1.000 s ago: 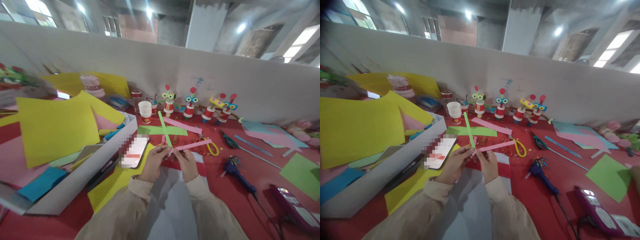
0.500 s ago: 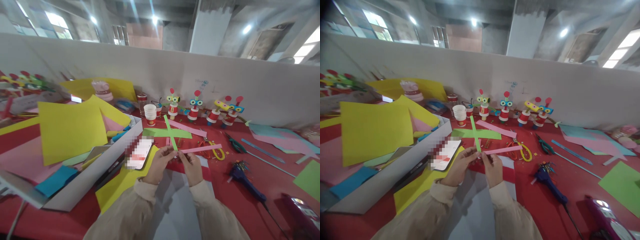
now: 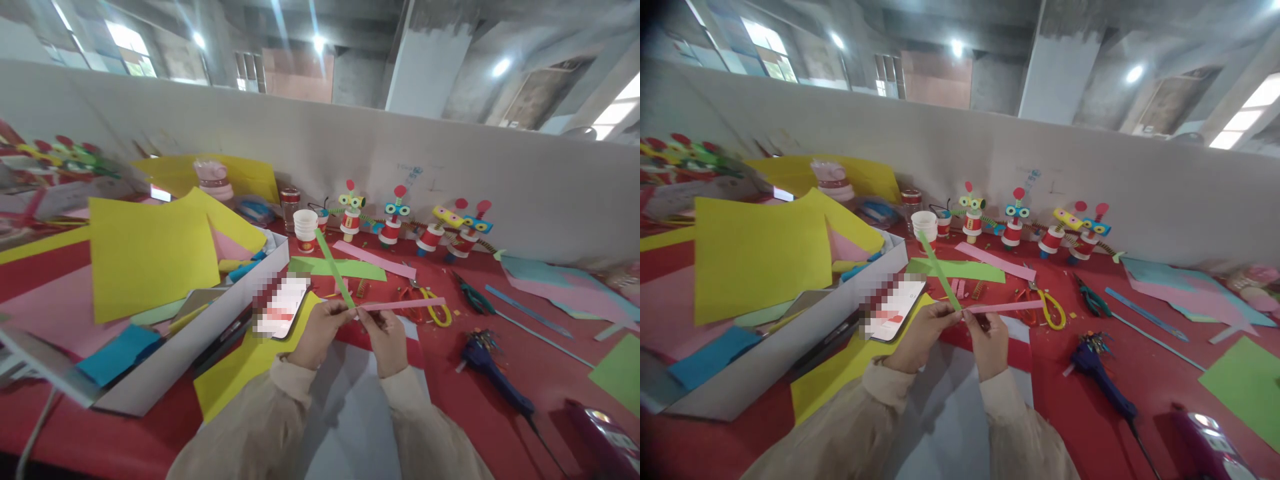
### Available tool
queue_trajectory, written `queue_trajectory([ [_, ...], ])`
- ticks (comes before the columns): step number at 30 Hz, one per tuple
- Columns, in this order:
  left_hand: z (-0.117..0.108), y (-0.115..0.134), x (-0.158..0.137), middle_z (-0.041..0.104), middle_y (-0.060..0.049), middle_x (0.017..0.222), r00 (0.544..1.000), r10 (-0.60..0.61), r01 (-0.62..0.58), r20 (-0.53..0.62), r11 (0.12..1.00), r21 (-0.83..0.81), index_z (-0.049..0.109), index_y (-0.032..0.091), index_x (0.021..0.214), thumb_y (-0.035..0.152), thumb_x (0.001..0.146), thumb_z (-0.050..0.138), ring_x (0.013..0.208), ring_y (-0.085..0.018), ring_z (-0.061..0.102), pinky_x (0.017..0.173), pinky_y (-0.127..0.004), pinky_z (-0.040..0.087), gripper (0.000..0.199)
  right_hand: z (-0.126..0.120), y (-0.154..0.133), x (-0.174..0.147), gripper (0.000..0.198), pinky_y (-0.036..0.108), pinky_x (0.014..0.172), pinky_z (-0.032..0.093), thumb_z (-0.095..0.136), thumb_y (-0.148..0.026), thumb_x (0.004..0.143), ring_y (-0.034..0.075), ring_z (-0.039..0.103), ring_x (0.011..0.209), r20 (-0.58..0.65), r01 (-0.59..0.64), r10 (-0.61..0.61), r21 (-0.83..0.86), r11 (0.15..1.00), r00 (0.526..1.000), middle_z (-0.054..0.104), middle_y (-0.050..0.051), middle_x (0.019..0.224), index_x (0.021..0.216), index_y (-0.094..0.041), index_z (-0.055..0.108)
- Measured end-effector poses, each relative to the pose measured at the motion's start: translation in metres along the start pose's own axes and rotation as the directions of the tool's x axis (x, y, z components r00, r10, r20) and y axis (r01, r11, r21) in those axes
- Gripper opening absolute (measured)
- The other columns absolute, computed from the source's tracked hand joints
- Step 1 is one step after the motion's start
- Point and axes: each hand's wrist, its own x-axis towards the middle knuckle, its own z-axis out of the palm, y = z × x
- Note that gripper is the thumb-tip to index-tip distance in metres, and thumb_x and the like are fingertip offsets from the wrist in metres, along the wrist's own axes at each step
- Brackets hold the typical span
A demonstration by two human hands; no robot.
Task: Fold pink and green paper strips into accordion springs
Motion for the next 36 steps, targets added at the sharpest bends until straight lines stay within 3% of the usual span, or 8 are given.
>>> queue_trajectory([
  [4,-0.001,-0.004,0.002,0.058,-0.001,0.060,1.000,-0.005,0.005,0.009,1.000,0.006,0.064,0.015,0.067,0.033,0.066,0.067,0.058,-0.014,0.050,0.058,-0.025,0.036,0.017,0.001,-0.005,-0.001,0.023,0.026,0.053,0.045,0.066,-0.040,0.070,0.014,0.056,0.056,0.013,0.013,-0.014,0.056,0.998,1.000,0.064,0.001,0.061,0.069,-0.017,0.063],
  [7,0.002,-0.003,0.002,0.059,-0.001,0.060,0.999,0.045,-0.045,0.012,0.999,0.028,0.062,0.017,0.063,0.029,0.067,0.065,0.060,-0.015,0.051,0.061,-0.026,0.038,0.013,0.002,-0.009,-0.003,0.022,0.028,0.058,0.049,0.067,-0.038,0.070,0.016,0.060,0.060,0.042,0.004,-0.009,0.110,0.994,0.999,0.067,0.002,0.067,0.076,-0.018,0.064],
  [11,0.005,-0.001,0.001,0.059,-0.001,0.061,0.995,0.095,-0.093,-0.023,0.994,0.061,0.063,0.019,0.064,0.026,0.063,0.067,0.061,-0.016,0.051,0.062,-0.027,0.039,0.008,0.004,-0.010,-0.005,0.021,0.032,0.067,0.050,0.066,-0.037,0.070,0.020,0.063,0.071,0.076,0.006,-0.009,0.037,0.999,0.997,0.071,0.005,0.078,0.081,-0.019,0.069],
  [16,0.003,-0.002,-0.001,0.056,0.000,0.055,1.000,-0.017,0.016,-0.026,0.998,-0.054,0.063,0.016,0.059,0.029,0.062,0.070,0.058,-0.014,0.051,0.061,-0.026,0.039,0.015,0.002,-0.008,-0.004,0.021,0.026,0.052,0.043,0.063,-0.039,0.072,0.015,0.054,0.055,0.057,-0.016,0.013,0.065,0.998,0.998,0.065,0.000,0.062,0.075,-0.019,0.069],
  [20,0.006,0.001,-0.004,0.062,-0.001,0.063,0.996,-0.092,0.092,0.008,0.987,-0.133,0.067,0.016,0.066,0.028,0.061,0.071,0.066,-0.015,0.055,0.067,-0.027,0.040,0.013,-0.002,-0.005,-0.001,0.022,0.025,0.054,0.040,0.063,-0.039,0.073,0.013,0.050,0.055,0.030,0.003,-0.002,-0.006,1.000,1.000,0.061,-0.001,0.058,0.066,-0.017,0.066],
  [28,0.008,0.010,-0.007,0.060,-0.001,0.059,0.994,-0.109,0.110,0.026,0.993,-0.041,0.067,0.015,0.063,0.025,0.064,0.068,0.060,-0.013,0.052,0.060,-0.024,0.037,0.010,-0.007,-0.006,0.003,0.025,0.025,0.053,0.038,0.062,-0.039,0.072,0.013,0.049,0.053,0.040,0.018,-0.013,-0.114,0.993,0.999,0.059,-0.001,0.054,0.060,-0.017,0.064],
  [36,0.003,0.010,-0.004,0.062,0.000,0.064,0.990,-0.108,0.117,0.095,0.988,-0.099,0.068,0.016,0.073,0.025,0.063,0.070,0.063,-0.013,0.052,0.061,-0.024,0.037,0.014,-0.006,-0.010,0.005,0.023,0.024,0.050,0.035,0.070,-0.038,0.063,0.010,0.045,0.049,0.050,-0.096,0.090,0.118,0.988,0.995,0.056,-0.004,0.049,0.056,-0.018,0.061],
])
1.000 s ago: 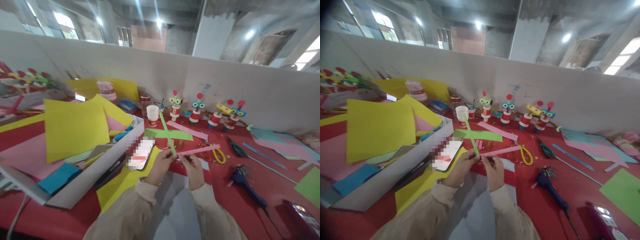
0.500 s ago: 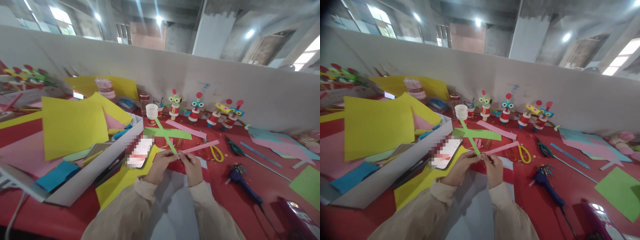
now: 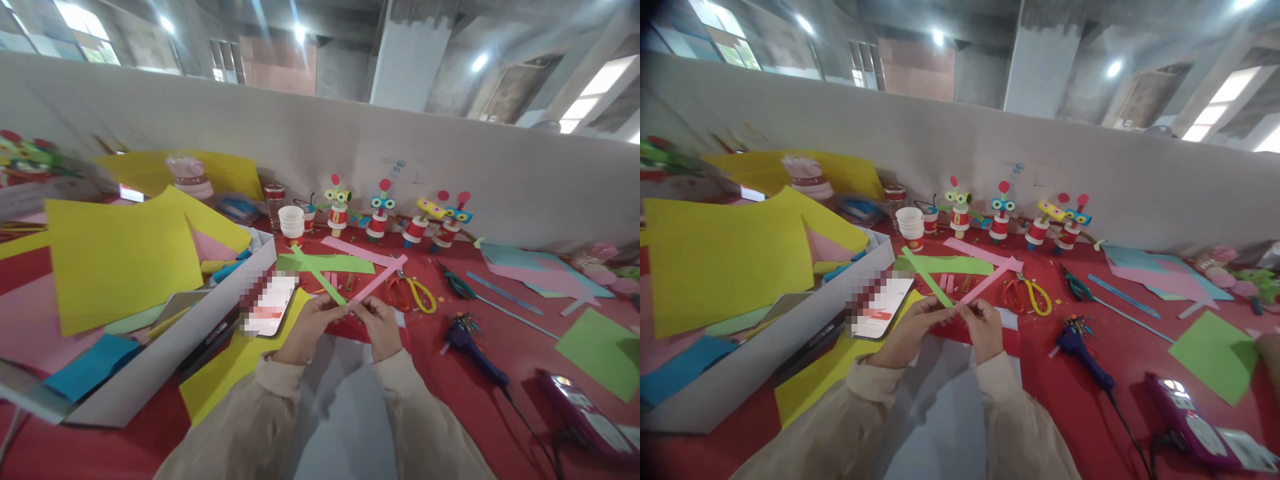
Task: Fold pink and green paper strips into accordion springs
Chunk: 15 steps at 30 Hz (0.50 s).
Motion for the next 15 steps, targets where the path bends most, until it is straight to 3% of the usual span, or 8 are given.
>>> queue_trajectory([
  [5,-0.002,-0.003,0.001,0.064,-0.002,0.067,0.998,-0.054,0.052,-0.020,0.994,-0.096,0.069,0.014,0.069,0.026,0.061,0.073,0.063,-0.011,0.052,0.062,-0.023,0.039,0.015,0.000,-0.001,0.000,0.023,0.023,0.049,0.035,0.070,-0.037,0.064,0.009,0.044,0.047,0.070,-0.018,0.016,0.028,0.999,0.997,0.057,-0.003,0.049,0.056,-0.017,0.063],
  [8,-0.002,-0.005,0.003,0.064,-0.001,0.065,0.994,-0.095,0.087,-0.050,0.984,-0.155,0.070,0.014,0.070,0.023,0.056,0.076,0.059,-0.009,0.051,0.060,-0.022,0.039,0.018,0.001,0.000,0.000,0.026,0.022,0.048,0.036,0.070,-0.040,0.064,0.009,0.044,0.047,0.053,-0.040,0.036,0.086,0.995,0.998,0.055,-0.004,0.048,0.056,-0.017,0.062],
  [12,0.001,-0.009,0.006,0.062,0.001,0.061,0.986,-0.074,0.034,-0.152,0.967,-0.251,0.068,0.014,0.068,0.022,0.055,0.077,0.059,-0.009,0.052,0.060,-0.021,0.040,0.018,0.005,0.004,-0.002,0.034,0.023,0.046,0.039,0.062,-0.052,0.069,0.011,0.050,0.052,-0.007,-0.142,0.146,0.183,0.973,0.989,0.061,-0.001,0.060,0.068,-0.018,0.062],
  [15,0.004,-0.012,0.006,0.061,0.001,0.060,0.982,-0.008,-0.047,-0.186,0.955,-0.293,0.067,0.014,0.068,0.024,0.057,0.076,0.058,-0.010,0.053,0.062,-0.022,0.042,0.017,0.008,0.006,-0.005,0.028,0.024,0.050,0.043,0.068,-0.046,0.065,0.012,0.054,0.056,0.060,-0.123,0.115,0.137,0.983,0.991,0.062,-0.001,0.065,0.075,-0.020,0.063],
])
